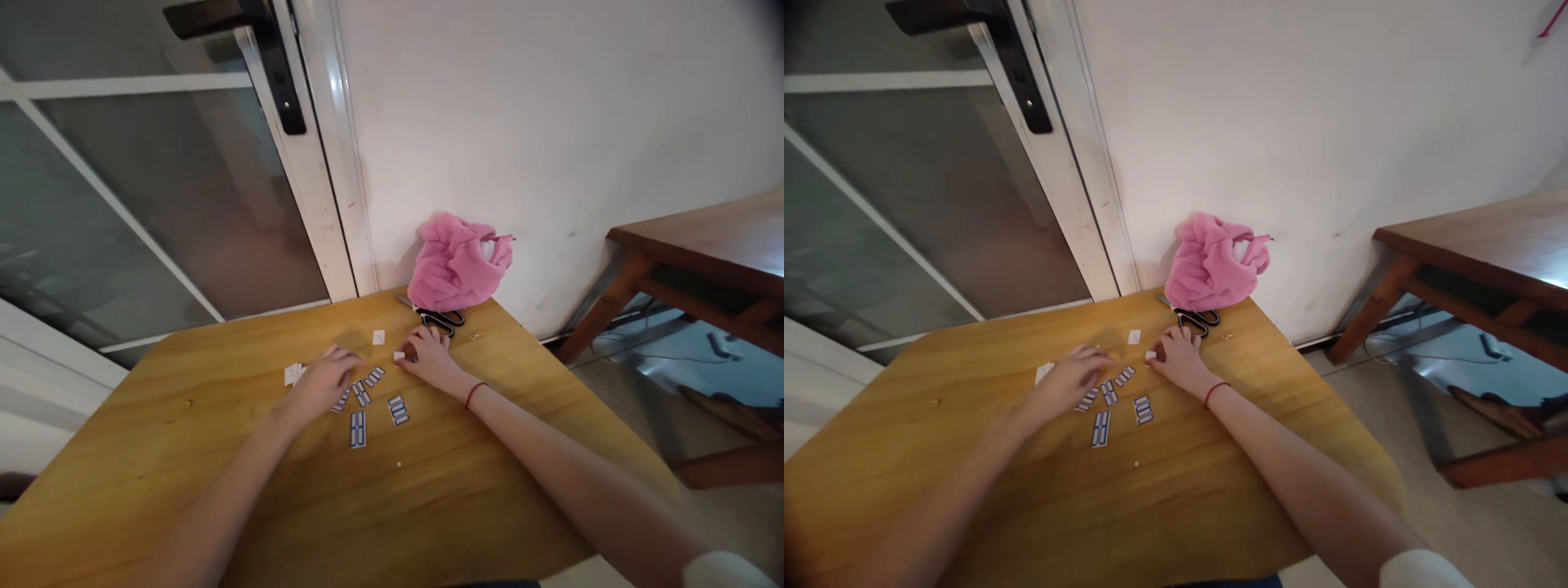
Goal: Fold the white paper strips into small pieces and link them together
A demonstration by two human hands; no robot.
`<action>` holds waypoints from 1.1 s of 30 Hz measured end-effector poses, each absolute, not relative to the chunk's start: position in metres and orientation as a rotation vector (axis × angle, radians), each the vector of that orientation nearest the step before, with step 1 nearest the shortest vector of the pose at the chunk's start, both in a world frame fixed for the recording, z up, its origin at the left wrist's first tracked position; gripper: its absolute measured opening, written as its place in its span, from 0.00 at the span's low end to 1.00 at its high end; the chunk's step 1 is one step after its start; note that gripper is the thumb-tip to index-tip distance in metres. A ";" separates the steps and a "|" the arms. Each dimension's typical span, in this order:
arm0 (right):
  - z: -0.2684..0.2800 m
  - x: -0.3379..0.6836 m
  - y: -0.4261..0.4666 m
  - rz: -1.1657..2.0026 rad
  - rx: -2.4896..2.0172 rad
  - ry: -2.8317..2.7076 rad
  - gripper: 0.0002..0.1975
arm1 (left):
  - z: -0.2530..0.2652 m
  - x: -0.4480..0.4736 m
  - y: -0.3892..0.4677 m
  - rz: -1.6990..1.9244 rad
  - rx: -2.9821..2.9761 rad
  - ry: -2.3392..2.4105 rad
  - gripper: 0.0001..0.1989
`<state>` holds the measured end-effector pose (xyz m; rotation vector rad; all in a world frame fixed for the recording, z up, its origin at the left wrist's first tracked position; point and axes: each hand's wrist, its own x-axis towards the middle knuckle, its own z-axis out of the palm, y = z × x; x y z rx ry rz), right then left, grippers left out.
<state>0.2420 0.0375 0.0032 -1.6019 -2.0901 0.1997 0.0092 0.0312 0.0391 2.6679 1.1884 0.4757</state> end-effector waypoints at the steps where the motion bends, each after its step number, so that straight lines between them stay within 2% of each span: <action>1: 0.004 0.242 0.038 0.229 -1.607 -2.071 0.13 | 0.038 0.007 0.037 0.518 2.635 1.253 0.18; 6: 0.011 0.239 0.035 0.296 -1.467 -2.040 0.08 | 0.028 -0.008 0.063 0.623 2.480 1.547 0.11; 10: 0.014 0.237 0.034 0.377 -1.336 -2.011 0.08 | 0.020 -0.018 0.073 0.619 2.362 1.671 0.12; 13: 0.015 0.239 0.034 0.317 -1.246 -2.120 0.04 | 0.016 -0.018 0.079 0.605 2.289 1.681 0.11; 16: 0.014 0.241 0.033 0.253 -1.173 -2.224 0.09 | 0.016 -0.015 0.081 0.583 2.293 1.603 0.07; 21: 0.012 0.246 0.029 0.218 -1.125 -2.307 0.15 | 0.023 -0.009 0.073 0.580 2.303 1.542 0.06; 25: 0.016 0.252 0.025 0.263 -1.143 -2.324 0.20 | 0.026 -0.010 0.058 0.572 2.476 1.556 0.11; 28: 0.020 0.256 0.024 0.240 -1.212 -2.231 0.19 | 0.026 -0.015 0.045 0.417 2.712 1.502 0.15; 33: 0.022 0.258 0.030 0.199 -1.333 -2.091 0.18 | 0.035 -0.016 0.036 0.288 2.723 1.560 0.15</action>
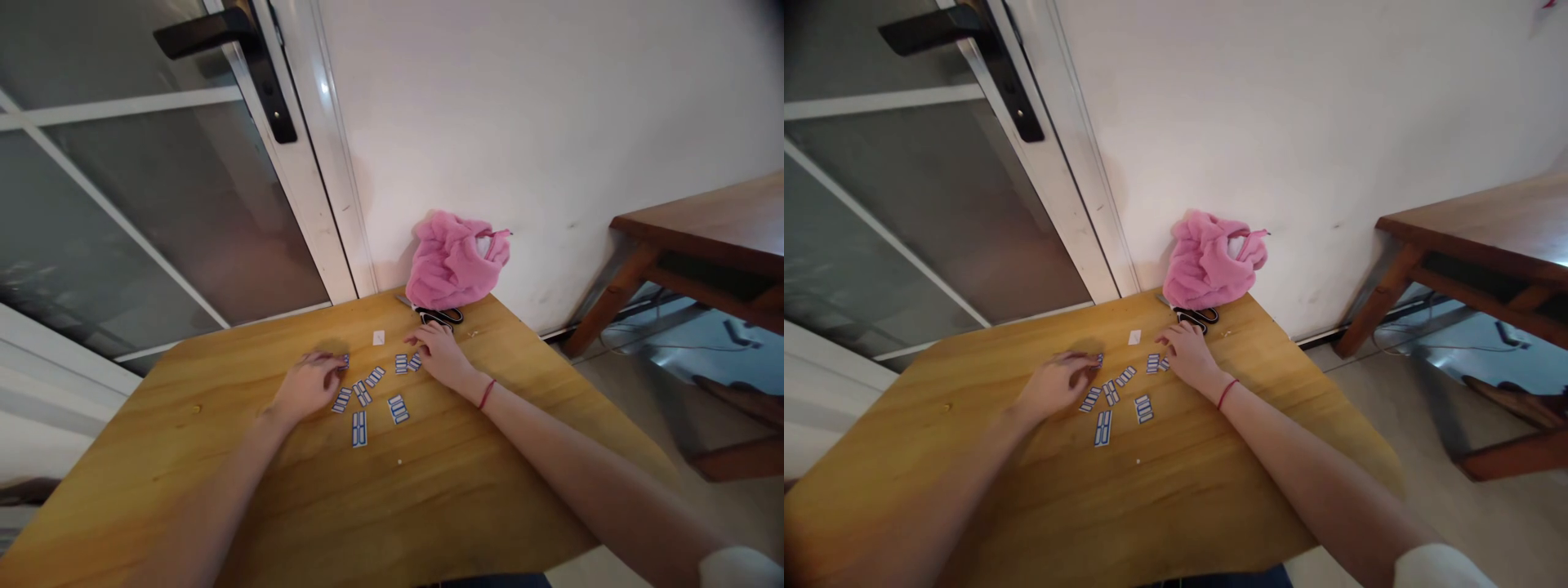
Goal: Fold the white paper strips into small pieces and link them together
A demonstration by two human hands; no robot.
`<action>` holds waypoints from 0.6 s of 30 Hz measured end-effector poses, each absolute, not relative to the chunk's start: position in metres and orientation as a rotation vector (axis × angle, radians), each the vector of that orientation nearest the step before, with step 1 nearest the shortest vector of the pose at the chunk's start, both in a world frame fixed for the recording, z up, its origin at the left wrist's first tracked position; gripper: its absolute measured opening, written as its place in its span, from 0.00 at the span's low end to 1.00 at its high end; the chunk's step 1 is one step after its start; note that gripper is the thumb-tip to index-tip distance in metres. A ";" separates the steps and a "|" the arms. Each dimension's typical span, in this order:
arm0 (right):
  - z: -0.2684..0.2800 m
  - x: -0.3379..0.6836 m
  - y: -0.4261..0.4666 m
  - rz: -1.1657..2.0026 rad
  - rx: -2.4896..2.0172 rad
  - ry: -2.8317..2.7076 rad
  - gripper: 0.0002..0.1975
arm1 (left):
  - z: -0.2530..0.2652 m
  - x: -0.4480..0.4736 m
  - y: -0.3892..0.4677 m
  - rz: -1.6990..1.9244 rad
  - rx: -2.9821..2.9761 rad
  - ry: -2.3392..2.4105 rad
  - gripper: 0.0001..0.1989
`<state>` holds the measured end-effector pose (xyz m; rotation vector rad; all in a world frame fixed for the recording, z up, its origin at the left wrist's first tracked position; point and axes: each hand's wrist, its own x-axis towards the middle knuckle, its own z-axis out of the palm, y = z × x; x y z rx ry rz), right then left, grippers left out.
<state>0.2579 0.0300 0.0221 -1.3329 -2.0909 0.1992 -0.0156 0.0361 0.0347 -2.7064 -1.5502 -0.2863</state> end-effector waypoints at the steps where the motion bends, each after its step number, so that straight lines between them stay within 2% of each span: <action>1: 0.022 0.258 0.030 0.188 -1.369 -2.085 0.16 | 0.038 -0.012 0.039 -0.309 -2.695 -1.592 0.15; 5: 0.022 0.258 0.023 0.033 -1.543 -2.129 0.09 | 0.045 0.018 0.071 -0.442 -2.720 -1.644 0.17; 9: 0.023 0.261 0.014 -0.039 -1.588 -2.266 0.20 | 0.044 0.052 0.110 -0.404 -2.912 -1.525 0.16; 14: 0.027 0.269 0.018 0.155 -1.617 -2.323 0.19 | 0.041 0.067 0.142 -0.217 -3.020 -1.583 0.13; 18: 0.026 0.271 0.024 0.376 -1.586 -2.226 0.17 | 0.037 0.065 0.143 -0.222 -3.021 -1.609 0.09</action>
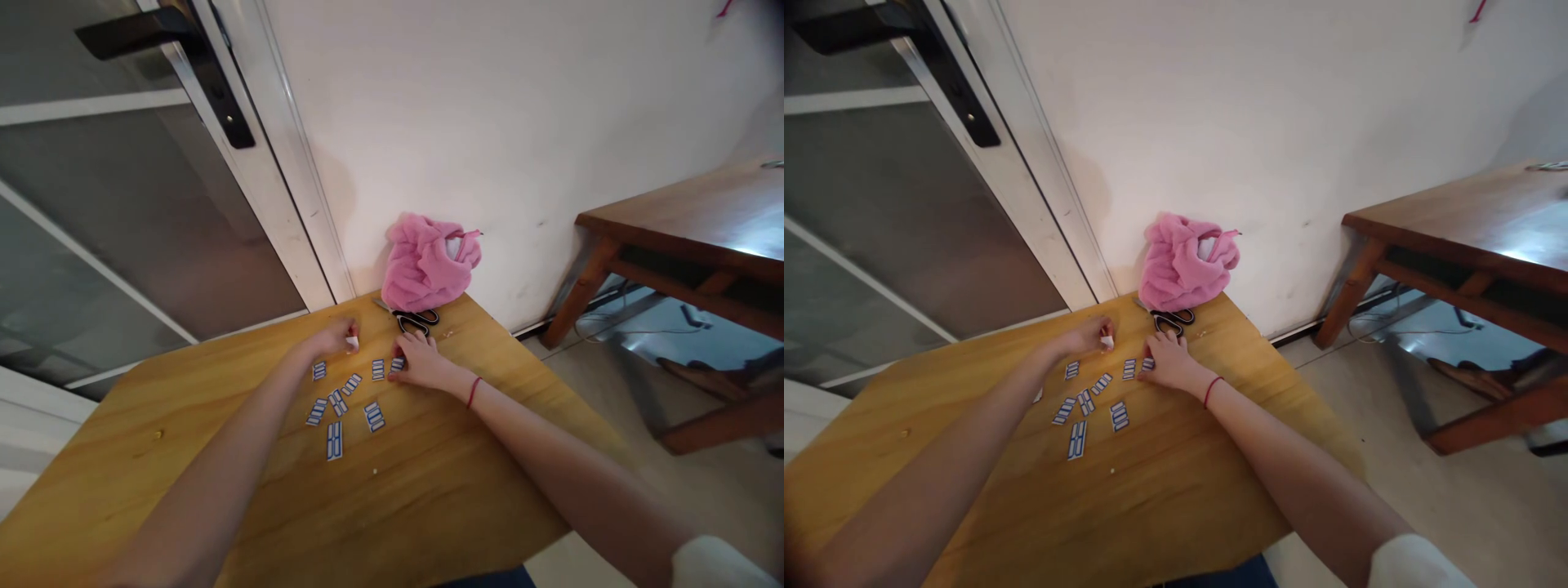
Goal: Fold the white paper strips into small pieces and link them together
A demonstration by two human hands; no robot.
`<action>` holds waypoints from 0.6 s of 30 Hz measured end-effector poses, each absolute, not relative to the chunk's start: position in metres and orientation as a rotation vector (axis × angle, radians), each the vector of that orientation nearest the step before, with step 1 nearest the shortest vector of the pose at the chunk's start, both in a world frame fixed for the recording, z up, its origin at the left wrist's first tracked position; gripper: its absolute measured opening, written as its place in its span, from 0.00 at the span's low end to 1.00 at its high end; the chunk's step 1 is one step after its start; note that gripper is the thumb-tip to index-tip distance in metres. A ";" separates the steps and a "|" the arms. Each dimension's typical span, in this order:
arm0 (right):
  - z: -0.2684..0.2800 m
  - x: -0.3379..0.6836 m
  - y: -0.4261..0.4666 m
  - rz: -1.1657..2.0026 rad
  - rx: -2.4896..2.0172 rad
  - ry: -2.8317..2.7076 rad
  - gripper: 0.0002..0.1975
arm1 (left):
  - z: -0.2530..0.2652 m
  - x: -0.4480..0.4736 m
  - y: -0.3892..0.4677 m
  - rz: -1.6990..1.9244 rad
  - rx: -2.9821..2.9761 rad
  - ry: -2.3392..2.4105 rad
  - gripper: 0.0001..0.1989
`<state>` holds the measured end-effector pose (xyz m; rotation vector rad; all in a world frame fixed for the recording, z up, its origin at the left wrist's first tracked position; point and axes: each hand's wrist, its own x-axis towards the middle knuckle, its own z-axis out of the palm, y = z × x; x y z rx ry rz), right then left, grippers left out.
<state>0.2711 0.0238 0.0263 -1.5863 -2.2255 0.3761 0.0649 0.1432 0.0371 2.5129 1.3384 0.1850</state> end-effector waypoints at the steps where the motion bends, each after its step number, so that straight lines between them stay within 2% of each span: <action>1: 0.026 0.271 0.025 0.426 -1.560 -2.198 0.16 | 0.036 0.064 0.139 0.211 2.518 1.342 0.07; 3: 0.025 0.271 0.025 0.491 -1.512 -2.160 0.13 | 0.034 0.062 0.127 0.291 2.540 1.363 0.05; 7: 0.023 0.270 0.027 0.521 -1.496 -2.112 0.11 | 0.032 0.052 0.097 0.487 2.638 1.417 0.11; 12: 0.020 0.272 0.033 0.552 -1.482 -2.061 0.06 | 0.028 0.034 0.071 0.424 2.766 1.235 0.12; 18: 0.019 0.275 0.035 0.537 -1.427 -2.062 0.06 | 0.020 0.023 0.061 0.350 2.760 1.174 0.20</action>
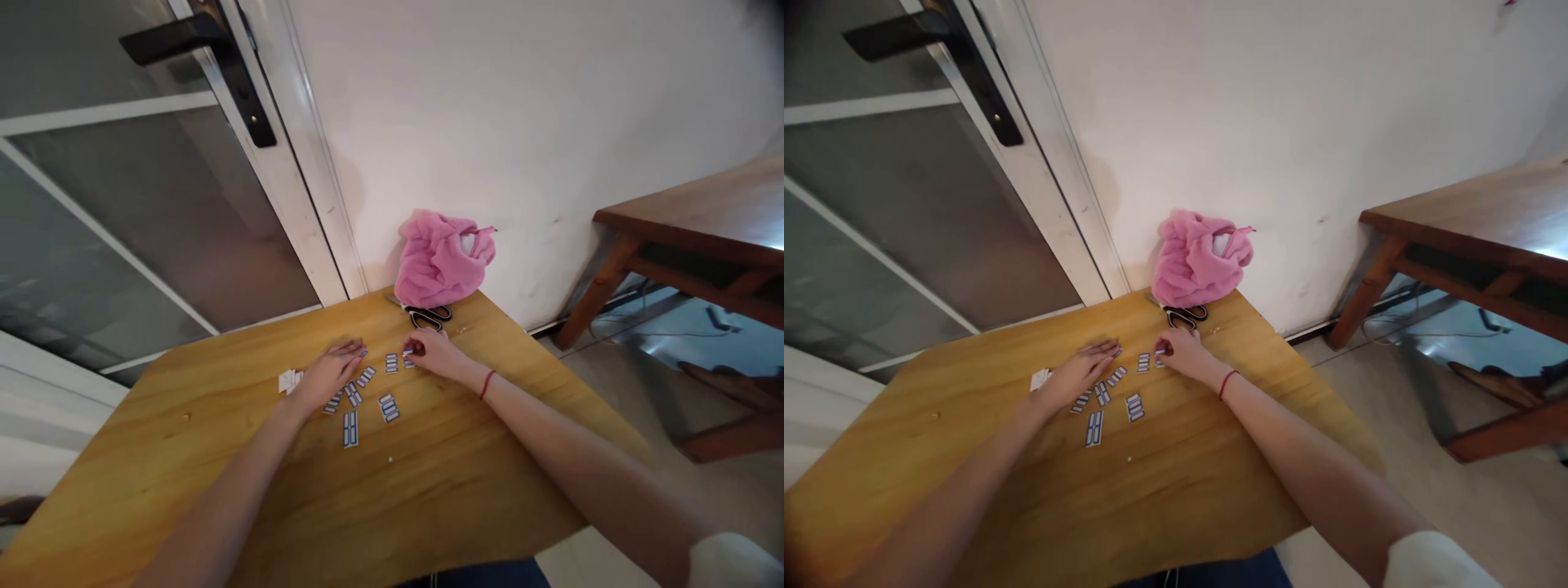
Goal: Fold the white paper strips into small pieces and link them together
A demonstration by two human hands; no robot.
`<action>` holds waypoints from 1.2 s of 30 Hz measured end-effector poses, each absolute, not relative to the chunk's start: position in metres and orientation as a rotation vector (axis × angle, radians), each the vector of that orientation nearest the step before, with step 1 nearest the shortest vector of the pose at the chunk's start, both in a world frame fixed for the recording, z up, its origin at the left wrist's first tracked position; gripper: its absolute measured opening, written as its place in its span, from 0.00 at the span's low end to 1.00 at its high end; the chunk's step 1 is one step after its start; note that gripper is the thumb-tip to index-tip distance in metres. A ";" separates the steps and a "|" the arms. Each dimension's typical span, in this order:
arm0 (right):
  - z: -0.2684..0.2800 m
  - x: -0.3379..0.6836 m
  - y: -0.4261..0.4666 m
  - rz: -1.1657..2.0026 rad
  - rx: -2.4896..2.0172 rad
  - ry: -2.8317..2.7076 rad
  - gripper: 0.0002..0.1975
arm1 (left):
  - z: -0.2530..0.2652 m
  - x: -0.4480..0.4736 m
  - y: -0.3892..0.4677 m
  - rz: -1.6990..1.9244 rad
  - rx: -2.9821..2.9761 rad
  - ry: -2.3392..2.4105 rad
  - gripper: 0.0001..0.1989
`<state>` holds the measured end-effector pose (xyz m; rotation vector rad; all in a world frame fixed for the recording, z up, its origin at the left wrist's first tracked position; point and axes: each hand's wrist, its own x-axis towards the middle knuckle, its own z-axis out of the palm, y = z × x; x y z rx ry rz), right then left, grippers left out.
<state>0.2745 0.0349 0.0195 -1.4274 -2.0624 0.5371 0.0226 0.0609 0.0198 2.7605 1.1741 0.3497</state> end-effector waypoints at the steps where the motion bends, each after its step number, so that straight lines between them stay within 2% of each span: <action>1: 0.020 0.275 0.035 0.538 -1.413 -2.067 0.06 | 0.018 0.022 0.060 0.358 2.740 1.200 0.21; 10: 0.017 0.281 0.039 0.808 -1.244 -1.990 0.14 | 0.019 0.012 0.043 0.778 2.519 1.557 0.18; 13: 0.013 0.283 0.041 0.857 -1.230 -1.940 0.14 | 0.018 0.003 0.034 0.834 2.460 1.657 0.16; 21: 0.011 0.285 0.043 0.812 -1.229 -1.996 0.08 | 0.006 -0.023 0.040 0.816 2.382 1.814 0.14; 28: 0.015 0.285 0.039 0.767 -1.313 -2.086 0.15 | 0.010 -0.015 0.046 0.645 2.299 1.816 0.16; 32: 0.014 0.285 0.040 0.767 -1.314 -2.068 0.16 | 0.016 -0.013 0.050 0.645 2.203 1.769 0.13; 36: 0.013 0.284 0.040 0.767 -1.306 -2.056 0.16 | 0.021 -0.012 0.059 0.735 2.093 1.687 0.06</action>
